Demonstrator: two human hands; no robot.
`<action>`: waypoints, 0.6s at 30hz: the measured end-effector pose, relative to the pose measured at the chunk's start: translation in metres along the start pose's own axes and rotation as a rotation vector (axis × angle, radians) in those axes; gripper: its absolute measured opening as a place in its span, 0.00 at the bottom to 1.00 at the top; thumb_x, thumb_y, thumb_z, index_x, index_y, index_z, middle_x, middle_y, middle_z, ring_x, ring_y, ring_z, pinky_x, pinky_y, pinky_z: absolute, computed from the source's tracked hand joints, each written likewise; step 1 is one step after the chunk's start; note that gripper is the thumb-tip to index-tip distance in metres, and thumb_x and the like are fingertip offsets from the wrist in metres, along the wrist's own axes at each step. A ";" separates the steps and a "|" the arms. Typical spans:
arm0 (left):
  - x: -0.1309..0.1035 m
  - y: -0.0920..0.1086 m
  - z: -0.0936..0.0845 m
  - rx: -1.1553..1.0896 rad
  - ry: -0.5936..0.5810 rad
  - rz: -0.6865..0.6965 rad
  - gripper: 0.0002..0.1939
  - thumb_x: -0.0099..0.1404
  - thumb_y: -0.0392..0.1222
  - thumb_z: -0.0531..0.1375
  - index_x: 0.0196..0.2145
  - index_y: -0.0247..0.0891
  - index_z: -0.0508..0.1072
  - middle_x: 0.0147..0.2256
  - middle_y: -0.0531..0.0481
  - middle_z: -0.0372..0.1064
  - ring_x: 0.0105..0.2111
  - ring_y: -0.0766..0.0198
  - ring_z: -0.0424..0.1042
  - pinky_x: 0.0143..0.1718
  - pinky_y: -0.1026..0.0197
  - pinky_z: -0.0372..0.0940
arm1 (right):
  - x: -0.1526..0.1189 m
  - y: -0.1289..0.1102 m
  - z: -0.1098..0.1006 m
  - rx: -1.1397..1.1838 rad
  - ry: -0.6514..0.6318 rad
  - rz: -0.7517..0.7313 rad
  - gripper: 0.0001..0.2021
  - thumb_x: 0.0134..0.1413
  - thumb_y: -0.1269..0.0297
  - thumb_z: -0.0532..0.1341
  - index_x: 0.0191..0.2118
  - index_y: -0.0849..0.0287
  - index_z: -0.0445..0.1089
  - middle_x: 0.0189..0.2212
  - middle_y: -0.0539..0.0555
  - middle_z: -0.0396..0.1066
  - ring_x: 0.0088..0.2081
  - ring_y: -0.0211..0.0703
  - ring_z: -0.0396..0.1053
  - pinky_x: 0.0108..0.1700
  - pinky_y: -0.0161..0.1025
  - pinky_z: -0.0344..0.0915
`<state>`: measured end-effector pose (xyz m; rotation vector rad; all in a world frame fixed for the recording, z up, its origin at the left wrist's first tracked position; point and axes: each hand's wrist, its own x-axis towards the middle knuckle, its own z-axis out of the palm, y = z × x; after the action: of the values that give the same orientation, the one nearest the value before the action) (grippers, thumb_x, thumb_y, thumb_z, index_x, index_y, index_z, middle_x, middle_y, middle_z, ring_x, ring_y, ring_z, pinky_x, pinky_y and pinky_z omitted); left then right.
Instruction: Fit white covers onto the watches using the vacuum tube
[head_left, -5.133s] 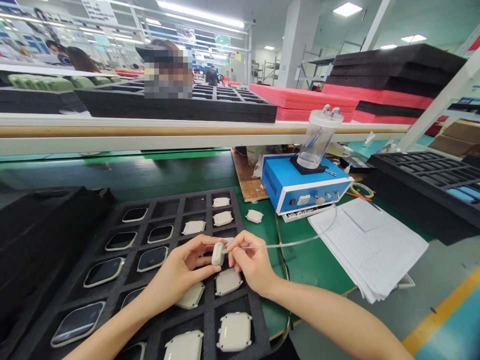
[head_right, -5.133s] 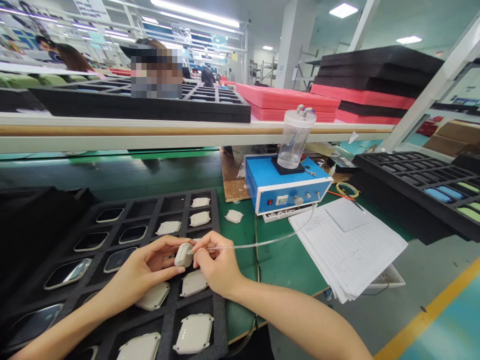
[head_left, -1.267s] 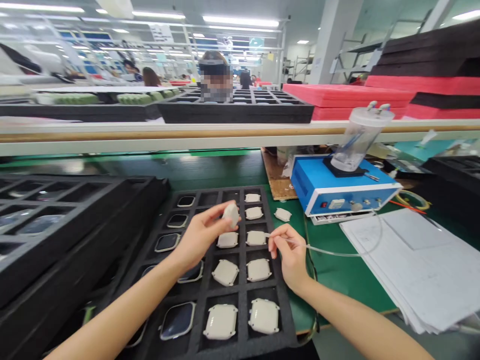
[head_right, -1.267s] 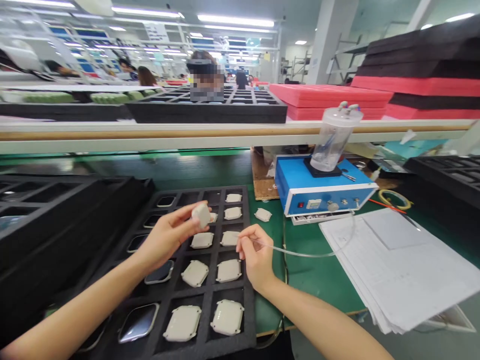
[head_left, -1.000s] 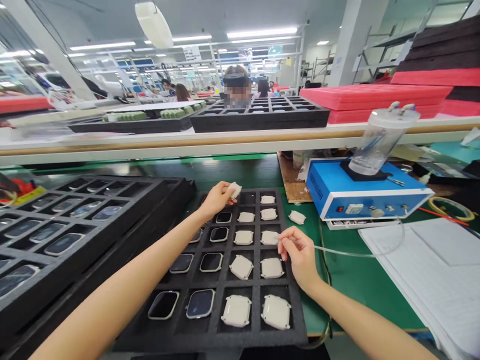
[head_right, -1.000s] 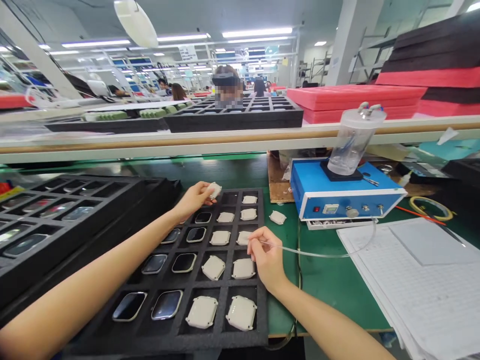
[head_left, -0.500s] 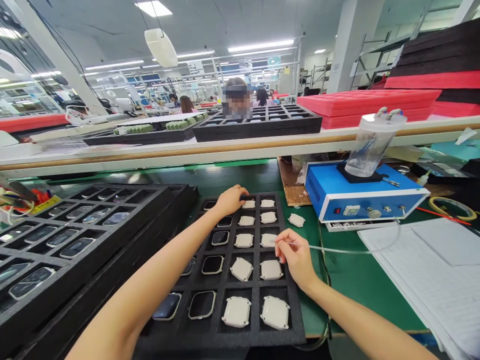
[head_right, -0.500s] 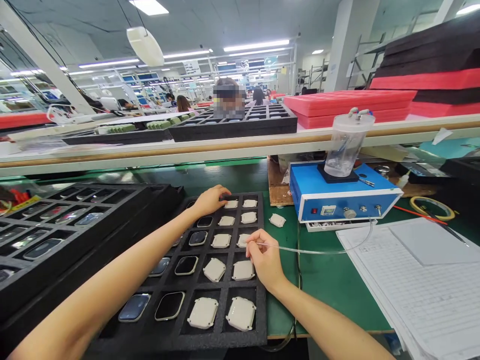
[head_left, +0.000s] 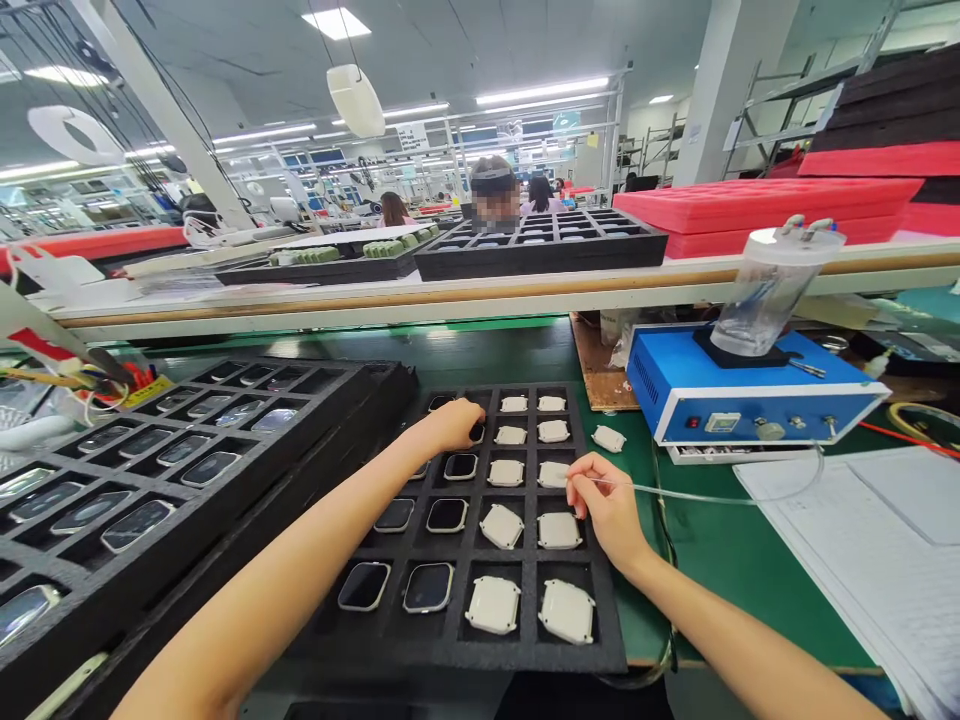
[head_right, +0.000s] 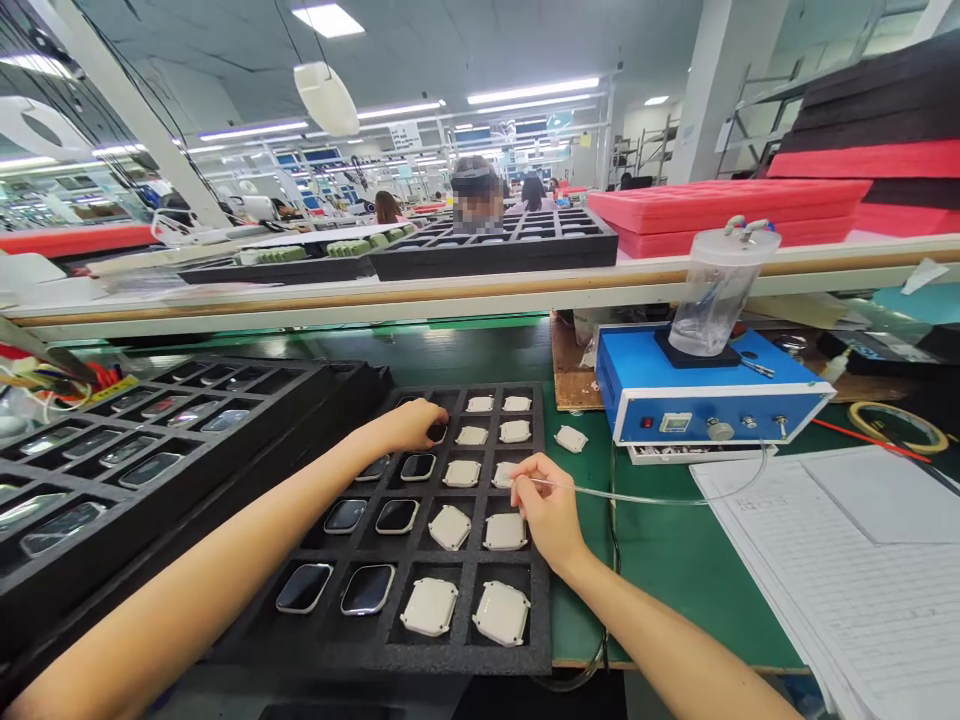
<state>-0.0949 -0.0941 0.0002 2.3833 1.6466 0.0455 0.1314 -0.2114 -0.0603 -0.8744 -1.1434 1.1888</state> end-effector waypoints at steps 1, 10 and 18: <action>0.000 0.001 -0.004 -0.050 0.034 0.007 0.13 0.62 0.41 0.57 0.43 0.35 0.69 0.43 0.45 0.68 0.41 0.58 0.70 0.42 0.50 0.66 | 0.000 0.000 0.000 0.001 0.003 -0.001 0.03 0.45 0.69 0.56 0.25 0.60 0.63 0.14 0.44 0.61 0.14 0.30 0.54 0.17 0.30 0.50; -0.051 0.054 0.023 -0.696 0.284 0.192 0.28 0.60 0.45 0.56 0.57 0.35 0.56 0.50 0.40 0.68 0.48 0.55 0.69 0.47 0.54 0.65 | -0.006 -0.004 0.001 0.004 -0.036 -0.034 0.03 0.47 0.69 0.56 0.25 0.60 0.63 0.15 0.45 0.61 0.15 0.31 0.54 0.18 0.31 0.51; -0.051 0.081 0.066 -1.316 0.028 0.217 0.23 0.51 0.35 0.65 0.46 0.36 0.70 0.47 0.42 0.71 0.48 0.53 0.69 0.52 0.51 0.60 | -0.005 0.000 0.000 0.000 0.020 -0.110 0.04 0.50 0.70 0.55 0.26 0.59 0.63 0.16 0.46 0.61 0.18 0.33 0.57 0.21 0.33 0.54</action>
<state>-0.0285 -0.1803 -0.0403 1.4549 0.8234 0.8853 0.1319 -0.2167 -0.0610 -0.8113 -1.1604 1.0882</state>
